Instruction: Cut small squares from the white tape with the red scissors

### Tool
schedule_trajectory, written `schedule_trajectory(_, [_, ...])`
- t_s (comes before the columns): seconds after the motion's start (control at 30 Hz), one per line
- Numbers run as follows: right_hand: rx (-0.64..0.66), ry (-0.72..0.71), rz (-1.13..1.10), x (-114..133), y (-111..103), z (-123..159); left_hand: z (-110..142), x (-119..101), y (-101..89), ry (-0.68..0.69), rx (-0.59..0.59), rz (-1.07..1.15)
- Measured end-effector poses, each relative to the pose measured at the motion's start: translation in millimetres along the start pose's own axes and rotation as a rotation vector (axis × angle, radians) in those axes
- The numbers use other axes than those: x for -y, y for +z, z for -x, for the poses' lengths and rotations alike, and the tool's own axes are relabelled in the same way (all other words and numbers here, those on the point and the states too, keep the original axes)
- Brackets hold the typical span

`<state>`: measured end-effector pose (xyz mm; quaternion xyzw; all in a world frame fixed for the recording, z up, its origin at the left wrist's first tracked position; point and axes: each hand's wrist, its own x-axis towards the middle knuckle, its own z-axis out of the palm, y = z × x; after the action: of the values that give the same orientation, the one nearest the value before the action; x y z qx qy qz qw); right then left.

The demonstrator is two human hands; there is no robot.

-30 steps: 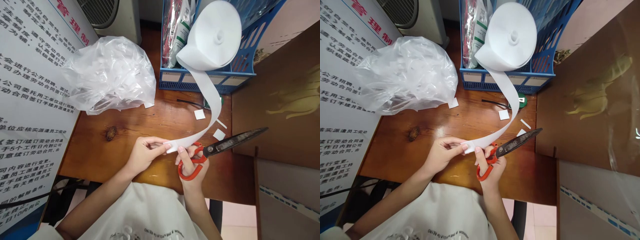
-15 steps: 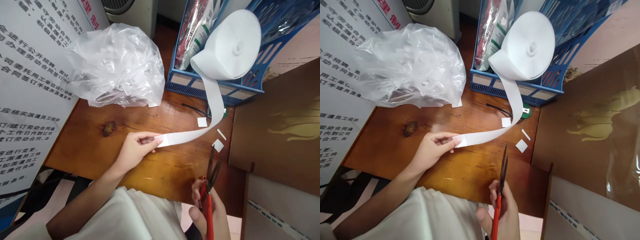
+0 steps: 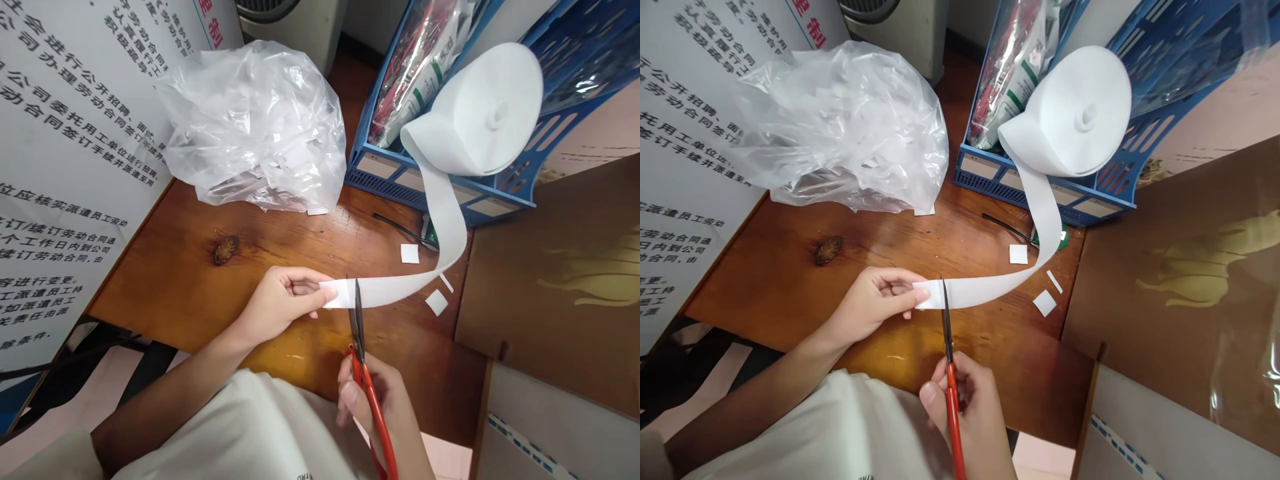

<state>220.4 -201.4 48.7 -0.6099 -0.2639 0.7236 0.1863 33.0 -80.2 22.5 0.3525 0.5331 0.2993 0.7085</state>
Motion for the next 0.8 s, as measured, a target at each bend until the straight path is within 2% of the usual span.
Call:
schedule_trajectory(0.33, [-0.030,0.006,0.011,-4,-2,-1,1,-1,-0.5,-0.027,0.029,0.063])
schedule_trajectory(0.8, [-0.001,-0.008,0.005,-8,-4,1,1,0,-0.1,-0.040,0.039,0.098])
